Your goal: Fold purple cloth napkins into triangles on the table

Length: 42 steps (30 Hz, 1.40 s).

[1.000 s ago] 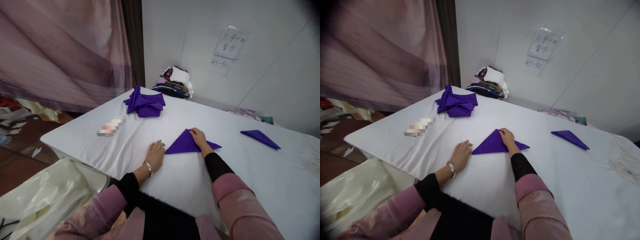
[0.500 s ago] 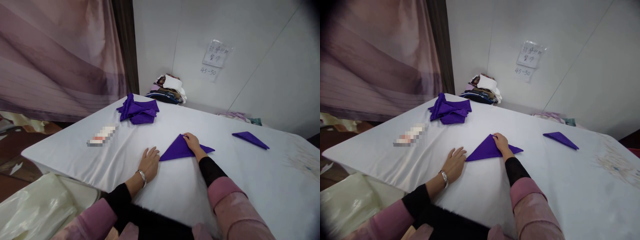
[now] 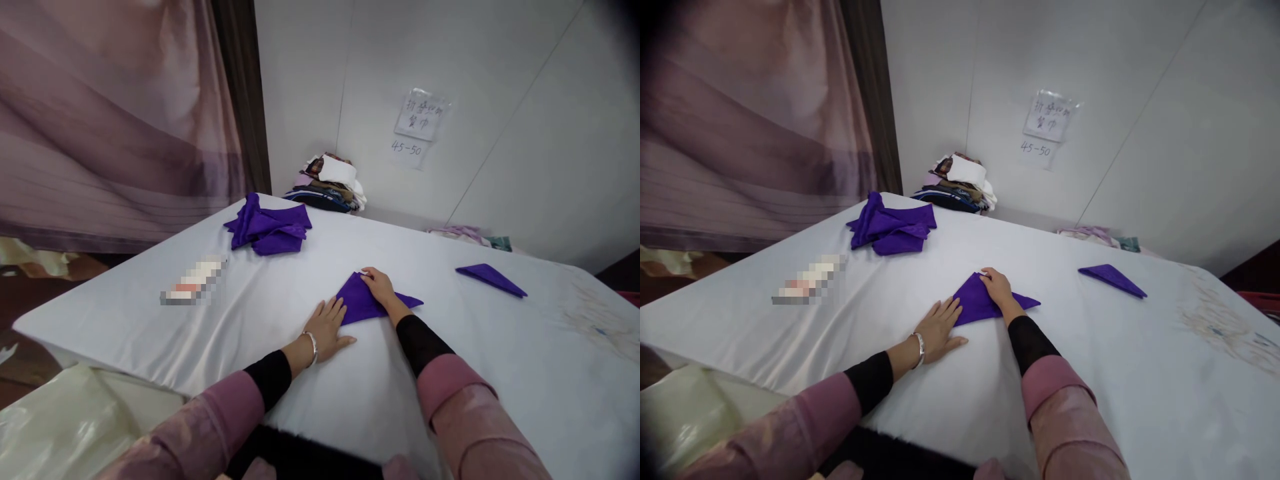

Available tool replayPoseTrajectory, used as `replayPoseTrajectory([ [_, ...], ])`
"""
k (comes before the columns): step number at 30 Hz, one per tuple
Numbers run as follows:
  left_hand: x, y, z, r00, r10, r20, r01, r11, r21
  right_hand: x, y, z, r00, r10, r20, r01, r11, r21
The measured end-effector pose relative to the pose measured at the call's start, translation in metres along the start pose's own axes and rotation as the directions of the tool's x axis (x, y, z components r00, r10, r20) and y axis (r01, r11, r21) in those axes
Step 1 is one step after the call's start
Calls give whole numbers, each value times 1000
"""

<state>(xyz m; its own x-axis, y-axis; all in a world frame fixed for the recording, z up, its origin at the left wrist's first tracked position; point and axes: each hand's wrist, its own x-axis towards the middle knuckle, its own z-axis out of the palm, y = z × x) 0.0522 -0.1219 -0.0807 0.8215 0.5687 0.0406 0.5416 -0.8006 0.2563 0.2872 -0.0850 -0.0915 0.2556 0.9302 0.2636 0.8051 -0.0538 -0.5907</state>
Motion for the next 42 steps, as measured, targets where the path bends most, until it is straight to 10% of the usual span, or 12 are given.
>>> replayPoseTrajectory([
  [19, -2, 2, -7, 993, -55, 104, 58, 998, -25, 3, -4, 4, 998, -57, 23, 59, 991, -118],
  [26, 53, 20, -33, 996, -66, 58, 68, 997, -25, 3, -5, 3, 999, -41, 23, 43, 992, -117],
  [42, 100, 6, 10, 995, -85, 45, 83, 995, 54, 8, -7, -2, 999, 31, 30, -26, 987, -161],
])
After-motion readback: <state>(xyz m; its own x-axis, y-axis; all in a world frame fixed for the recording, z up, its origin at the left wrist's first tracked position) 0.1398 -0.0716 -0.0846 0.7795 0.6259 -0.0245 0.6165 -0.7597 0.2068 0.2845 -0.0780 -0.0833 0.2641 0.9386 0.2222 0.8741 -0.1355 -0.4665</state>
